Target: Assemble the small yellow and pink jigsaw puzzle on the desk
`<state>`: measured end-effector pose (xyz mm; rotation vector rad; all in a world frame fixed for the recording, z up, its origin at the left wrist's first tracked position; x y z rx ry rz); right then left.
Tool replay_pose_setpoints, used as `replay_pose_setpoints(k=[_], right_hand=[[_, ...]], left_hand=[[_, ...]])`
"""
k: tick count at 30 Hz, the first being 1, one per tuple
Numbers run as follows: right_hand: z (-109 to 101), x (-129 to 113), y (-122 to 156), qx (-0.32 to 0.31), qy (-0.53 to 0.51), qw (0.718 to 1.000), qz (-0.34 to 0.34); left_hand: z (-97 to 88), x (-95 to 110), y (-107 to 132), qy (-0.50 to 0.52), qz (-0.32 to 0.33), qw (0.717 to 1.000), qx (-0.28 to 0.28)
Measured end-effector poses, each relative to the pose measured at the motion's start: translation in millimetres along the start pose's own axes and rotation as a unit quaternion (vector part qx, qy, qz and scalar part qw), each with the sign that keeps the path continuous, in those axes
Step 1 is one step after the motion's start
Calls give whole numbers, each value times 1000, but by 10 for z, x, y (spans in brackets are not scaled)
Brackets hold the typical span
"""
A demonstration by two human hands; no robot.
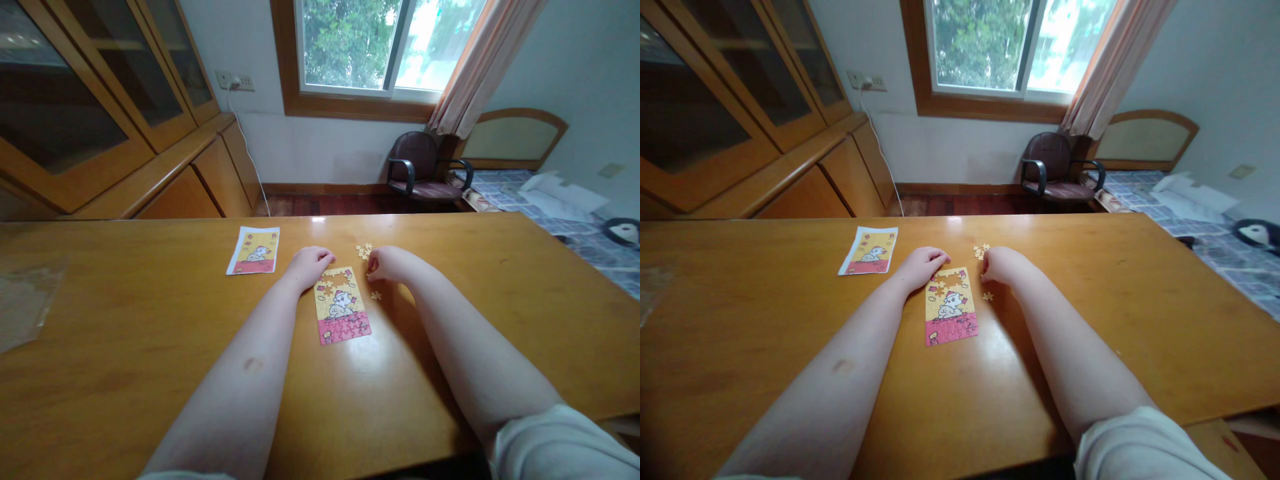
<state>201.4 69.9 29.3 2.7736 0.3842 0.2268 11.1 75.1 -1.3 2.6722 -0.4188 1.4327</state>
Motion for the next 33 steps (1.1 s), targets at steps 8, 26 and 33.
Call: replay_pose_setpoints(k=[8, 26, 33], right_hand=[[87, -17, -47, -30, -20, 999, -23], [99, -155, -17, -6, -14, 996, -87], [140, -81, -61, -29, -41, 997, -60]], left_hand=[[8, 0, -4, -12, 4, 1000, -4], [8, 10, -6, -9, 13, 1000, -3], [12, 15, -12, -16, 8, 1000, -7]])
Point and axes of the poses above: each hand's wrist, its own y-axis away from the middle knuckle, its own z-axis out of the palm, x = y × z, the point moved 6 cm from there along -y, towards the middle knuckle, and after that the axes turned 15 degrees about y, right-handed, at the moved point
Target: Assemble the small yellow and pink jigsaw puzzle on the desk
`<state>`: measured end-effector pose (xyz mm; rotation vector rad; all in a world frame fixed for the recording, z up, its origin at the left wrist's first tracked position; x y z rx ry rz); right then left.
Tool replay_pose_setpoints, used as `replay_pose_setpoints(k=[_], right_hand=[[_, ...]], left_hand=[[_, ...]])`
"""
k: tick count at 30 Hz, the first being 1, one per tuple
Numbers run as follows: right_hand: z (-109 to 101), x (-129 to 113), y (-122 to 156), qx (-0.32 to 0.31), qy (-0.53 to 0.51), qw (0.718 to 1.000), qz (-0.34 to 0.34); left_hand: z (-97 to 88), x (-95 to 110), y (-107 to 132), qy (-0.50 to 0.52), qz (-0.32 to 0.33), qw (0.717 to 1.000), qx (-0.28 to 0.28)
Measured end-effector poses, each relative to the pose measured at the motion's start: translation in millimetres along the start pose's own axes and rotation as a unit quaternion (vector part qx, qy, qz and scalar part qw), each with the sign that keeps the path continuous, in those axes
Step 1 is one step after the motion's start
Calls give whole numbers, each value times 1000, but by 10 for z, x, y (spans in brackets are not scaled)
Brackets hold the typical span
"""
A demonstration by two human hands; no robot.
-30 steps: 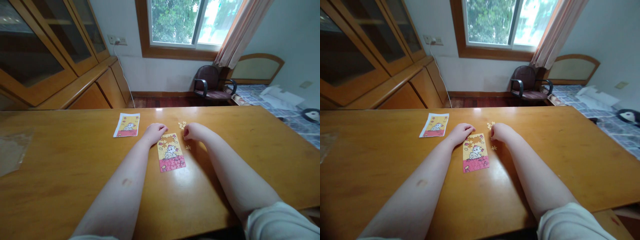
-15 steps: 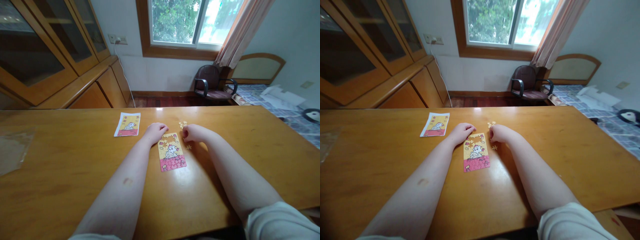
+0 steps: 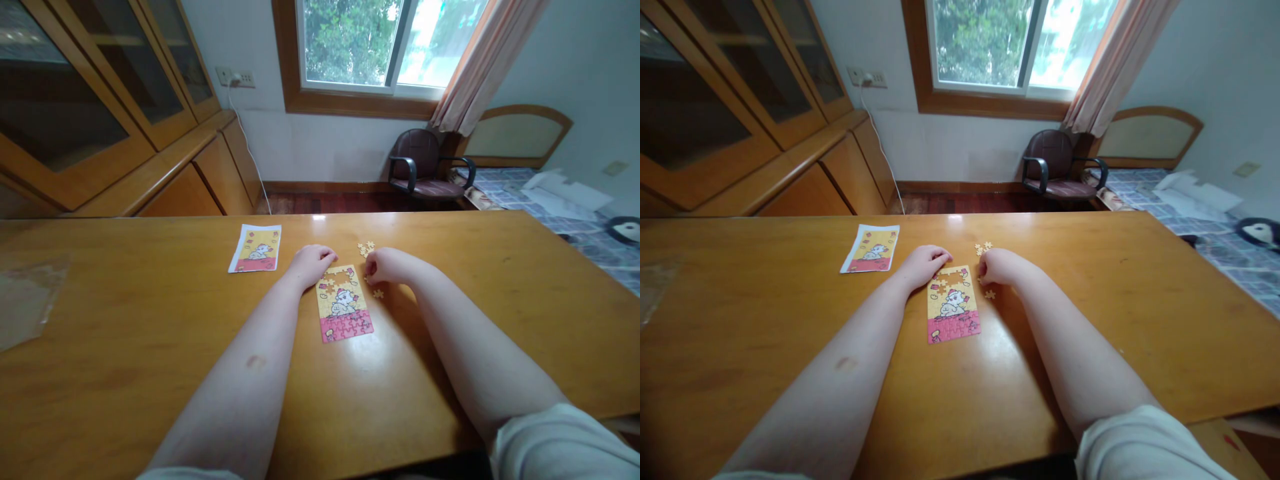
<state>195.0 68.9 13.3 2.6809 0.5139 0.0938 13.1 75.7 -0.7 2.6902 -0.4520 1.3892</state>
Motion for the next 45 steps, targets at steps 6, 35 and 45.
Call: replay_pose_setpoints(k=[6, 35, 45], right_hand=[[11, -65, 48, -29, -19, 999, -42], [10, -706, 117, 68, -186, 968, -156], [30, -787, 76, 141, -148, 965, -164]], left_hand=[[3, -19, -7, 3, 2, 1000, 0], [11, -5, -8, -9, 11, 1000, -1], [13, -18, -9, -15, 9, 1000, -1]])
Point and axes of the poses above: each hand's wrist, its own y-axis away from the middle knuckle, its own z-axis out of the palm, x = y × z, the point moved 6 cm from there along -y, towards the middle knuckle, and after that the axes turned 15 degrees about y, right-handed, at the moved point
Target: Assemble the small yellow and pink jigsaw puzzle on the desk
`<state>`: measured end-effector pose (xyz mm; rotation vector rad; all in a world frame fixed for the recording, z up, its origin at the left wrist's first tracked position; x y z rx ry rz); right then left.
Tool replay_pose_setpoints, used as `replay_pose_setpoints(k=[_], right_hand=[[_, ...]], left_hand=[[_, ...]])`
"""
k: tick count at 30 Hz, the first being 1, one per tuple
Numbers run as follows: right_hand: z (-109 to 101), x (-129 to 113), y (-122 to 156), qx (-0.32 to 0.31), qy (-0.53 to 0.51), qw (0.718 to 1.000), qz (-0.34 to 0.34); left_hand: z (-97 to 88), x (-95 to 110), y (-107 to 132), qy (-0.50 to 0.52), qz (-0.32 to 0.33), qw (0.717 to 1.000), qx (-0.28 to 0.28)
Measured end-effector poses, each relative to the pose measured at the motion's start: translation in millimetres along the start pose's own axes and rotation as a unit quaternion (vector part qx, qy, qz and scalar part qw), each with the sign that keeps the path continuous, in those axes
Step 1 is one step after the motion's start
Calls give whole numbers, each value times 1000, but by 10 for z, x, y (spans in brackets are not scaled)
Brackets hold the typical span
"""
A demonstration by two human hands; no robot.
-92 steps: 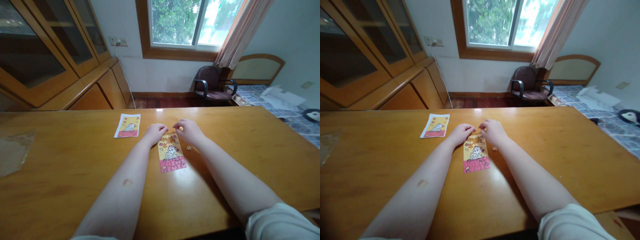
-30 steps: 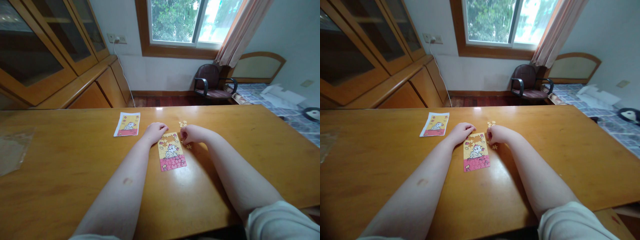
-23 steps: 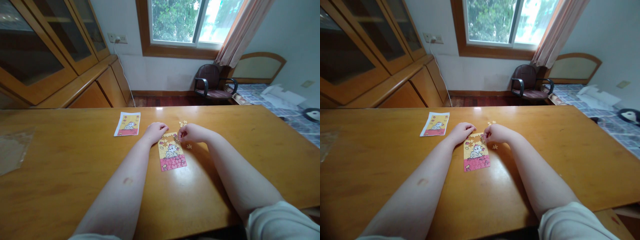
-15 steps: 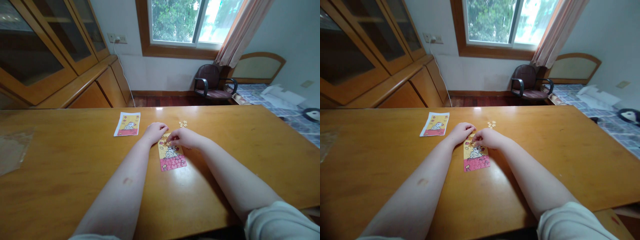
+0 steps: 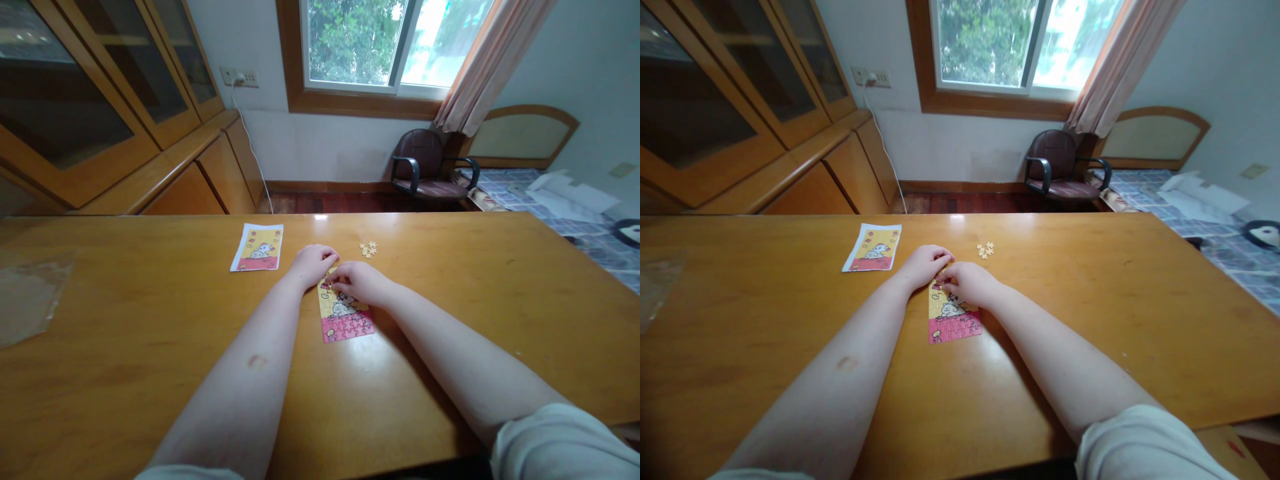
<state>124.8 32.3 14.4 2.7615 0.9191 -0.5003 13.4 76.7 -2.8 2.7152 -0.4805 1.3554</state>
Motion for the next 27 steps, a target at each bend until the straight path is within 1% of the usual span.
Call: replay_pose_setpoints(k=[8, 14, 22, 27], right_hand=[[13, -2, 7, 13, -8, 1000, 16], [-6, -11, 9, 29, 5, 1000, -2], [-11, -47, 36, 14, 52, 998, -45], [-5, -62, 23, 2, 49, 998, -45]], left_hand=[[0, 9, 1, 4, 5, 1000, 2], [8, -9, -3, 2, 5, 1000, 2], [1, 12, 4, -8, 2, 1000, 0], [-2, 14, 6, 0, 8, 1000, 2]])
Point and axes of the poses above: each hand's wrist, its own y-axis away from the middle knuckle, its own z-axis out of the palm, x = y × z, the point moved 6 cm from there along -y, towards the middle knuckle, and after that the axes turned 15 degrees about y, right-handed, at the moved point
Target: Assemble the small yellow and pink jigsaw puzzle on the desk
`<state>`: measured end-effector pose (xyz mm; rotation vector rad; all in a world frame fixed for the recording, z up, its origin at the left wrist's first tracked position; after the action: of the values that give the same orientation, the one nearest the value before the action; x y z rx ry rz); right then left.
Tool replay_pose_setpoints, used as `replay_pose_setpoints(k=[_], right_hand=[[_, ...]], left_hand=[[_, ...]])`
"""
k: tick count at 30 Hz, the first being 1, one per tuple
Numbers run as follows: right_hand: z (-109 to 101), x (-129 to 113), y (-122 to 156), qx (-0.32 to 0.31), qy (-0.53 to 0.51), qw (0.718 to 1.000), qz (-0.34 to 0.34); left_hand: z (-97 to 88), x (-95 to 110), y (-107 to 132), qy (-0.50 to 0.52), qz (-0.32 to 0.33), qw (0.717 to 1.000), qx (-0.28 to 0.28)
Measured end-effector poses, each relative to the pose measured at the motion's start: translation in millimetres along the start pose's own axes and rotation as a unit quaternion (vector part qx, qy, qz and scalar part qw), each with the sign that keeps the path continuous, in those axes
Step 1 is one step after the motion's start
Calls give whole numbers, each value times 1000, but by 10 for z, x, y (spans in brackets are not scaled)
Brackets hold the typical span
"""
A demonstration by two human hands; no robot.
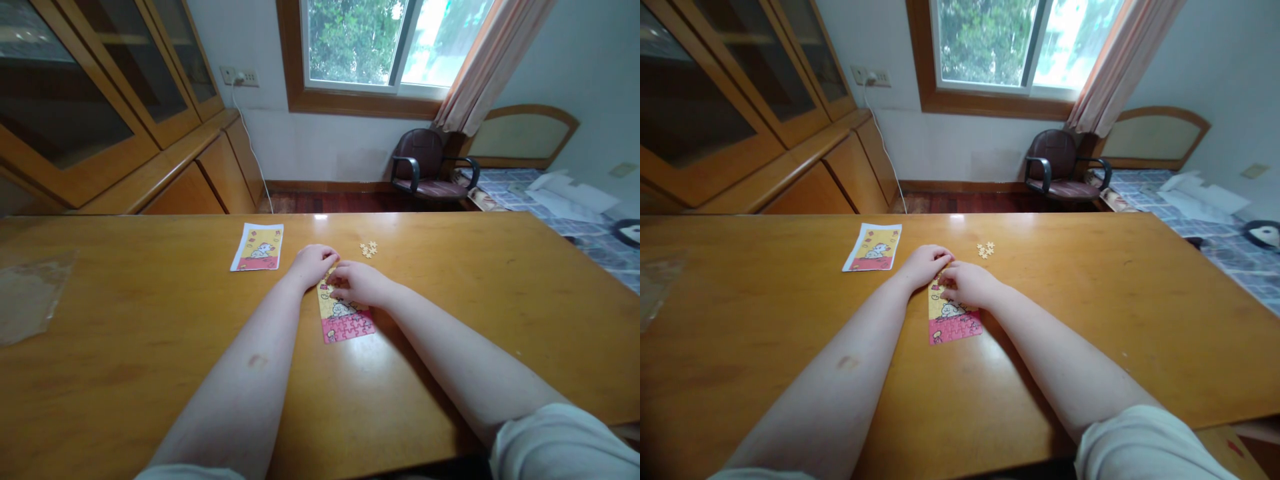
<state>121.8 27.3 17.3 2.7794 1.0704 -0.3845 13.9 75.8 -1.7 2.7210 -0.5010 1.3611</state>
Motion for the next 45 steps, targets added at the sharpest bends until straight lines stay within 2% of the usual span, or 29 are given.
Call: replay_pose_setpoints(k=[8, 13, 16, 20, 29, 33, 40, 45], right_hand=[[-6, 14, -16, 4, -43, 999, 27], [83, 121, 14, -58, -154, 983, 75], [45, 166, -1, -9, -198, 977, 78], [11, 202, -37, 62, -185, 974, 113], [74, 160, -93, 59, -132, 982, 125], [83, 143, -109, 64, -118, 984, 115], [36, 168, -80, 121, -63, 988, 72], [7, 144, 6, 125, -6, 992, -20]], left_hand=[[1, -20, -11, 2, -3, 1000, -1], [-4, -58, -19, 25, -10, 1000, 10], [-7, -69, -19, 50, -7, 999, 17], [-24, -65, -15, 92, -8, 995, 33], [-38, -78, -14, 116, -12, 992, 52], [-36, -85, -13, 111, -14, 992, 51], [-42, -59, -16, 114, -13, 992, 44], [-48, -51, -11, 112, -6, 993, 43]])
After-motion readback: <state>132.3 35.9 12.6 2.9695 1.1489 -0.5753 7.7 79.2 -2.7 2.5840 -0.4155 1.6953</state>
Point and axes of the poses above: each hand's wrist, its own y-axis away from the middle knuckle, its own z-axis out of the palm, x = y × z, the point moved 6 cm from there along -y, towards the middle knuckle, and after that the axes turned 15 degrees about y, right-handed, at the moved point
